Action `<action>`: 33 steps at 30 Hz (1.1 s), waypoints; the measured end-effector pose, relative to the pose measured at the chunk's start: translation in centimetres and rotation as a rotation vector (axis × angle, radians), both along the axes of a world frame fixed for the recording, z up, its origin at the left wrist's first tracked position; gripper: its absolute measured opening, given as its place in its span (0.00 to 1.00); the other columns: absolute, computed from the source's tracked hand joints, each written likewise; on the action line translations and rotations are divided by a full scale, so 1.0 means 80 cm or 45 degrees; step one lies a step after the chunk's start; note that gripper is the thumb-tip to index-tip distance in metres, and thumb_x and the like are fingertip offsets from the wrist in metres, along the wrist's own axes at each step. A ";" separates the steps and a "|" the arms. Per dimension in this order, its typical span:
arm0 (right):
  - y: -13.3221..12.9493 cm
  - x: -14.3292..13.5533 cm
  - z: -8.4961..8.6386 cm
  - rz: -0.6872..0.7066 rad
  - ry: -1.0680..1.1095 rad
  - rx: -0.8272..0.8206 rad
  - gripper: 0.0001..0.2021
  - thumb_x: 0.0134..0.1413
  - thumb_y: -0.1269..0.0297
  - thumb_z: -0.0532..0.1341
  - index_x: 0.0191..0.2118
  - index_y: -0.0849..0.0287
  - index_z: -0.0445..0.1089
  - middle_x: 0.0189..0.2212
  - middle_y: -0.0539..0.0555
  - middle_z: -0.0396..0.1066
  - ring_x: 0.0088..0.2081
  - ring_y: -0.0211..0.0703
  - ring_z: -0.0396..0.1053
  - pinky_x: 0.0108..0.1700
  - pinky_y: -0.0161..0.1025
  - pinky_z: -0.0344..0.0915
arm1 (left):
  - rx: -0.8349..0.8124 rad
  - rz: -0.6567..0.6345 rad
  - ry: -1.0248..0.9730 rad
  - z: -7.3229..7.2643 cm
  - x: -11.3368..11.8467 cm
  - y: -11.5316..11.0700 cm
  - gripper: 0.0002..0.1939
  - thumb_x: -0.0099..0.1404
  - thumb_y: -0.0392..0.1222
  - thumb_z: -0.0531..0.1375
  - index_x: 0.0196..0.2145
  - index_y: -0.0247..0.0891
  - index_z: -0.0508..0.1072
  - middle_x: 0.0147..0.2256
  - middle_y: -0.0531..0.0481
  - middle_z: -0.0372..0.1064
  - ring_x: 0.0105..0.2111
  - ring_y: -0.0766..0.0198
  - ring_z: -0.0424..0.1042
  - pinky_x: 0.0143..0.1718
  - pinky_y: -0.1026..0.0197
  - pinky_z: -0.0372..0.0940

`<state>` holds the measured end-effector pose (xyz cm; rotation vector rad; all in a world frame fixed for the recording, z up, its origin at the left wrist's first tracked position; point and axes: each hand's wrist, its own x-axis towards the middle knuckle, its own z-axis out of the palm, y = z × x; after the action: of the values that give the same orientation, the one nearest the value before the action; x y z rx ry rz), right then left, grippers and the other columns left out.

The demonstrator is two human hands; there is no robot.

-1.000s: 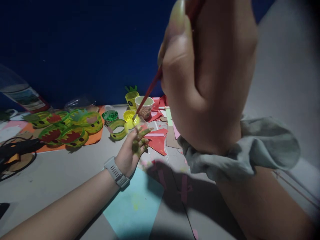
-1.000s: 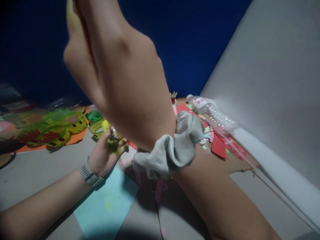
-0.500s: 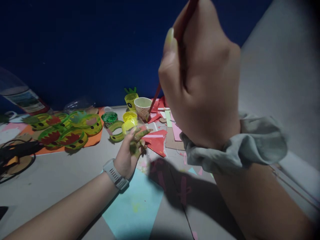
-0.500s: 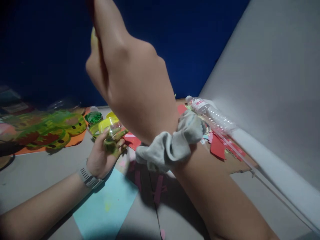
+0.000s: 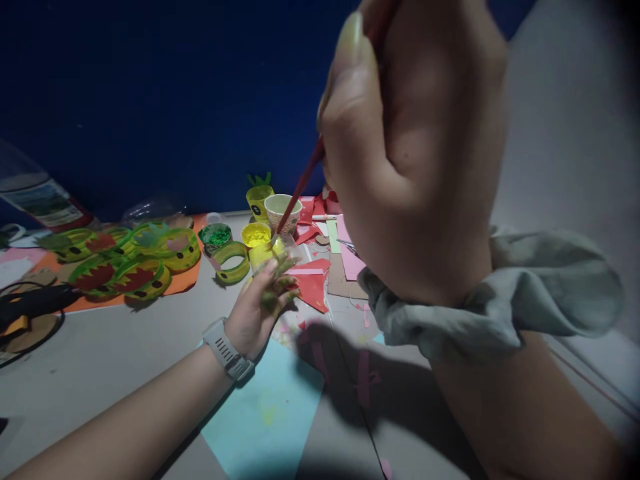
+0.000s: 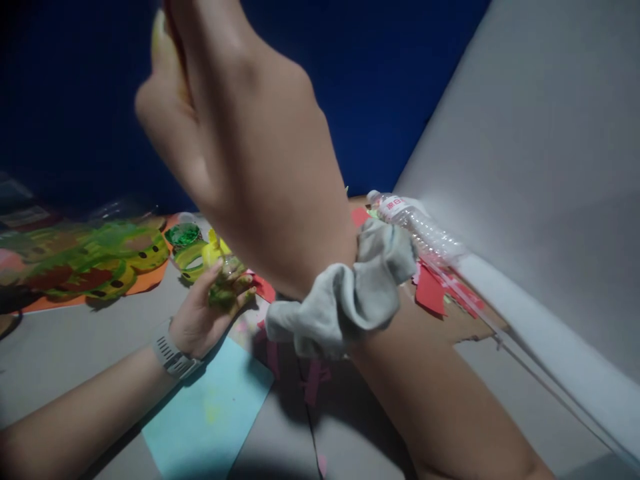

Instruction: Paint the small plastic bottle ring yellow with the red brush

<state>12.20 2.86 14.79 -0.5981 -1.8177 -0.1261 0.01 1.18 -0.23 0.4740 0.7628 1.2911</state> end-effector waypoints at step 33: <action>-0.006 0.002 0.012 -0.280 -0.165 0.005 0.41 0.47 0.66 0.17 0.38 0.70 0.66 0.28 0.43 0.54 0.34 0.15 0.66 0.36 0.21 0.58 | -0.128 -0.117 -0.214 -0.002 -0.009 0.013 0.23 0.64 0.57 0.49 0.36 0.33 0.72 0.35 0.42 0.73 0.30 0.63 0.71 0.33 0.59 0.69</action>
<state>12.34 2.37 15.73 -0.8021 -1.8714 -0.3233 -0.71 2.19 -0.43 0.3115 0.6545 1.1849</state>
